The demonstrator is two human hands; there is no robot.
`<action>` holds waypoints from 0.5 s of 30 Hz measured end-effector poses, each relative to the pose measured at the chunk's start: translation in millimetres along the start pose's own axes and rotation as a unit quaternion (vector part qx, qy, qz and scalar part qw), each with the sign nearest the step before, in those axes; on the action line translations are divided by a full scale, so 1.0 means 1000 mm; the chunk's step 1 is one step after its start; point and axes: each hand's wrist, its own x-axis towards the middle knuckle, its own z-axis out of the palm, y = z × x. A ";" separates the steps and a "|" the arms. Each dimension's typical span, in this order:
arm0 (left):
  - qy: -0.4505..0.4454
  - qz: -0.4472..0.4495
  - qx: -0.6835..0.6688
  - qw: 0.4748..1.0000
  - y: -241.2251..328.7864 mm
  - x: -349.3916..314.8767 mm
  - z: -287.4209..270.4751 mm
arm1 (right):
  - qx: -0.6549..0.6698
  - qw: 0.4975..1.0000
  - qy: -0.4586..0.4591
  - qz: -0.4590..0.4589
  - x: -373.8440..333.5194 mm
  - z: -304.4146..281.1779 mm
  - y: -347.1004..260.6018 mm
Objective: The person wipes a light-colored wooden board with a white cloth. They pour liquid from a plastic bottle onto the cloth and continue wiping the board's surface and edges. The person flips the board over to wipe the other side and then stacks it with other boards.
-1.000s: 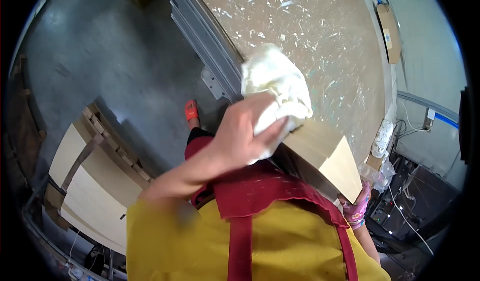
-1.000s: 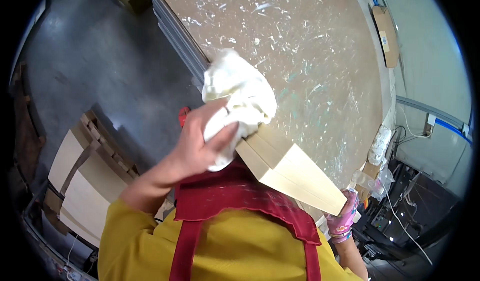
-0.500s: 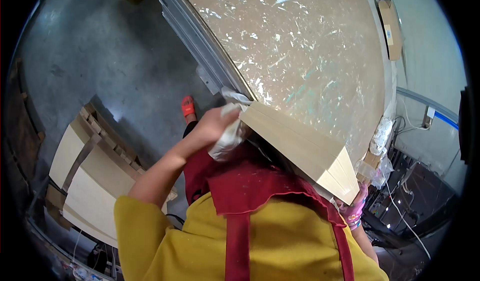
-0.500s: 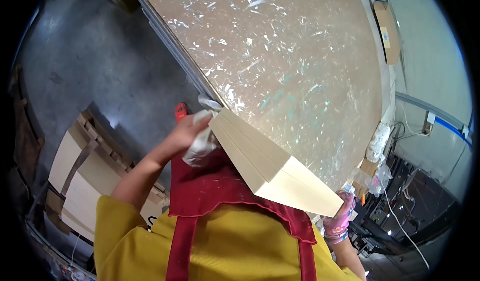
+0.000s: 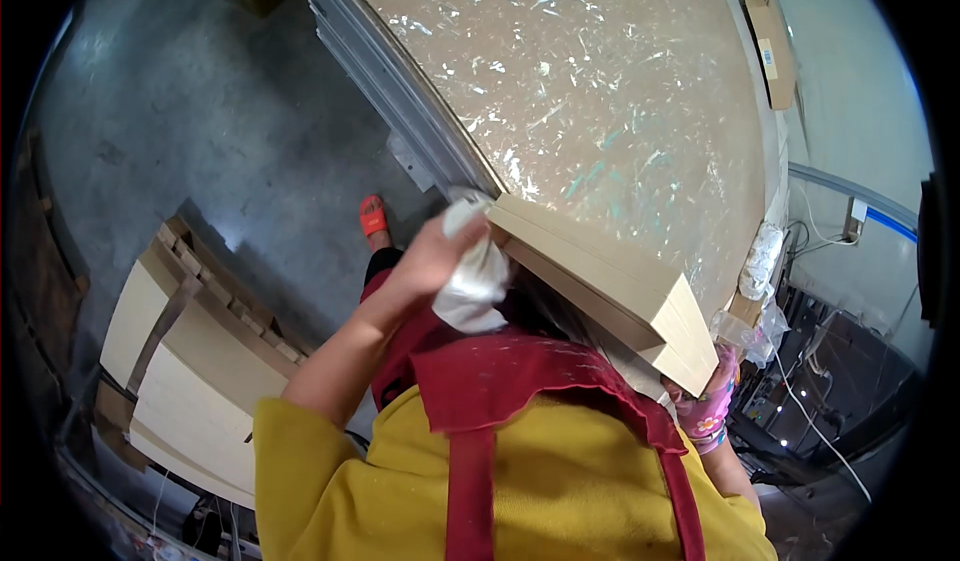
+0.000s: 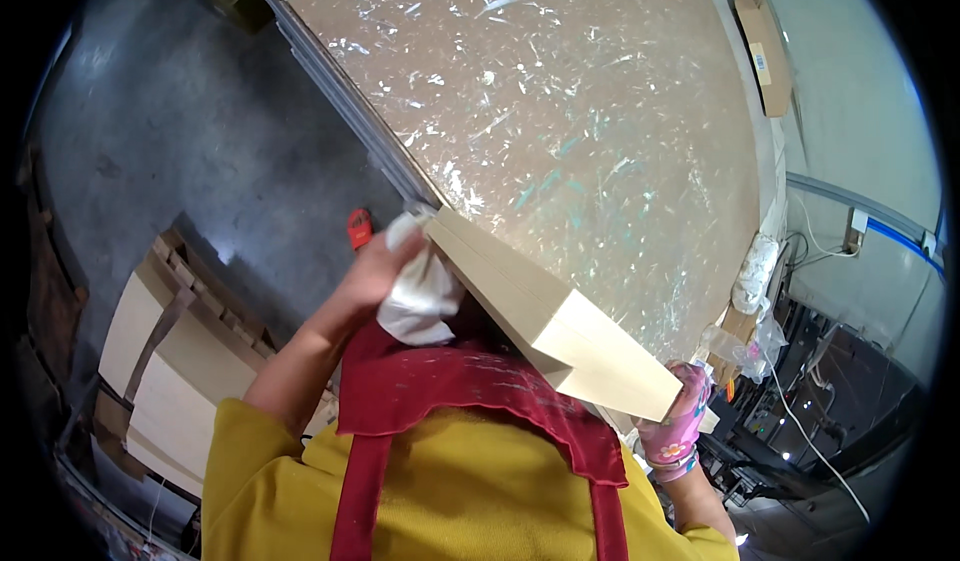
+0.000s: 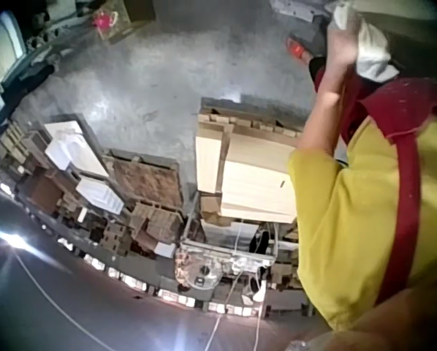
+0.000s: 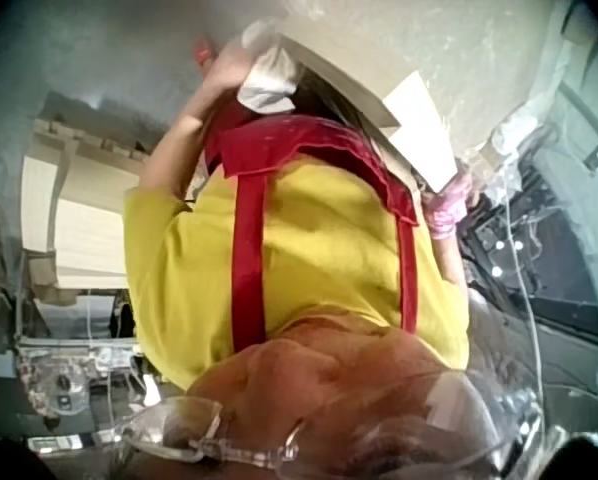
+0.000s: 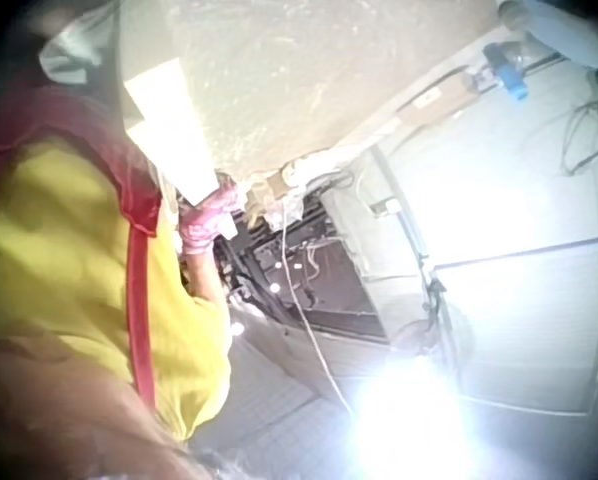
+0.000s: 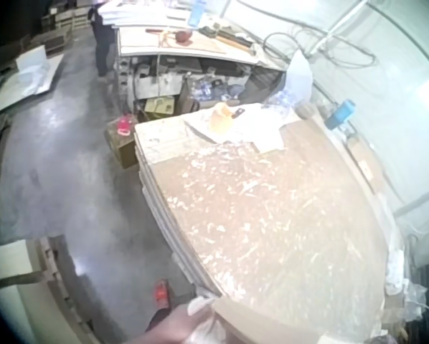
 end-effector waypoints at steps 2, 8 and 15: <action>0.016 0.009 -0.023 1.000 0.003 0.011 -0.011 | 0.000 1.000 0.018 -0.020 0.007 -0.001 -0.009; -0.111 -0.058 -0.177 0.976 -0.006 0.018 -0.005 | 0.038 0.998 0.032 -0.023 0.019 -0.001 -0.025; 0.066 0.019 0.042 0.997 0.023 -0.007 -0.003 | 0.022 0.999 0.008 -0.032 0.018 -0.003 -0.021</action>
